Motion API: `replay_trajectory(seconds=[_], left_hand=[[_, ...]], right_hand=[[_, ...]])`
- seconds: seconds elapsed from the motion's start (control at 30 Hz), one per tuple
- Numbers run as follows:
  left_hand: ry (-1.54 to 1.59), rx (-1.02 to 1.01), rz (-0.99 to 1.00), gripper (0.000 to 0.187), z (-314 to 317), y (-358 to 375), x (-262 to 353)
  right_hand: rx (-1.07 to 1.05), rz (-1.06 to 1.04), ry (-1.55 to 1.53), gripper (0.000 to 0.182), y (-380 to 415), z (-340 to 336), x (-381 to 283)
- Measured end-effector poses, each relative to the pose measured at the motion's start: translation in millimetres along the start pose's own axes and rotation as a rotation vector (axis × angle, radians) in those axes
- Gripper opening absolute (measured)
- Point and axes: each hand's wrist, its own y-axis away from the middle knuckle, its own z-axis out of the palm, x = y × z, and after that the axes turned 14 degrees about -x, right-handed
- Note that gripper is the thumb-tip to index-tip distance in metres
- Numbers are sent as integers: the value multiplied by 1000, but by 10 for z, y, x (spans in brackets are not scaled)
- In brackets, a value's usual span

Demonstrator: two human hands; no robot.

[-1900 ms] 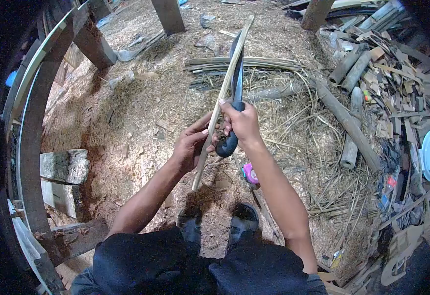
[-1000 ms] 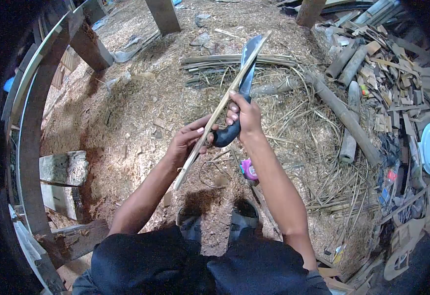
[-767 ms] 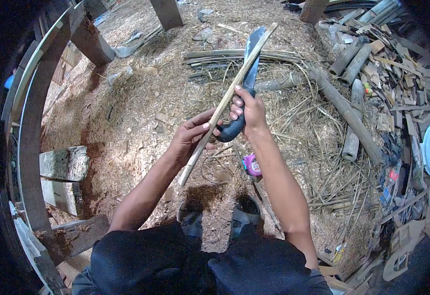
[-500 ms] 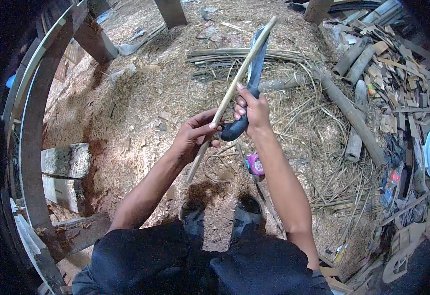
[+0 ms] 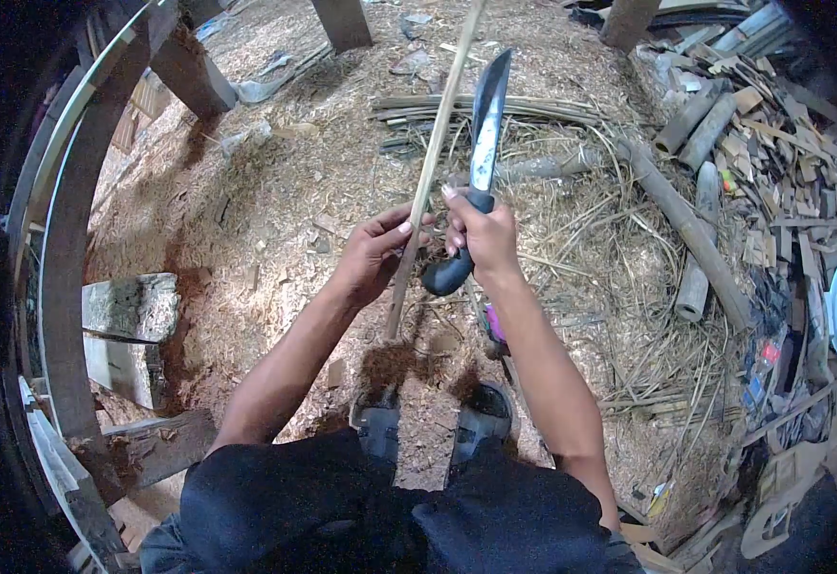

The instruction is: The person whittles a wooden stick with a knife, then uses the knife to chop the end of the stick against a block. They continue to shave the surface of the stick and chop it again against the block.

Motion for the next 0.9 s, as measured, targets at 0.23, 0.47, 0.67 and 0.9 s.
replay_trajectory(seconds=[0.23,0.47,0.67,0.9], left_hand=[[-342,94,224,34,-313,-199,-17],[-433,124,285,30,-353,-245,-26],[-303,120,175,31,-306,-143,-120],[-130,32,141,40,-309,-129,-209]], right_hand=[[54,-71,343,24,-74,90,34],[69,-259,631,26,-373,311,-59],[38,-302,728,22,-398,383,-58],[85,-230,597,24,-397,268,3]])
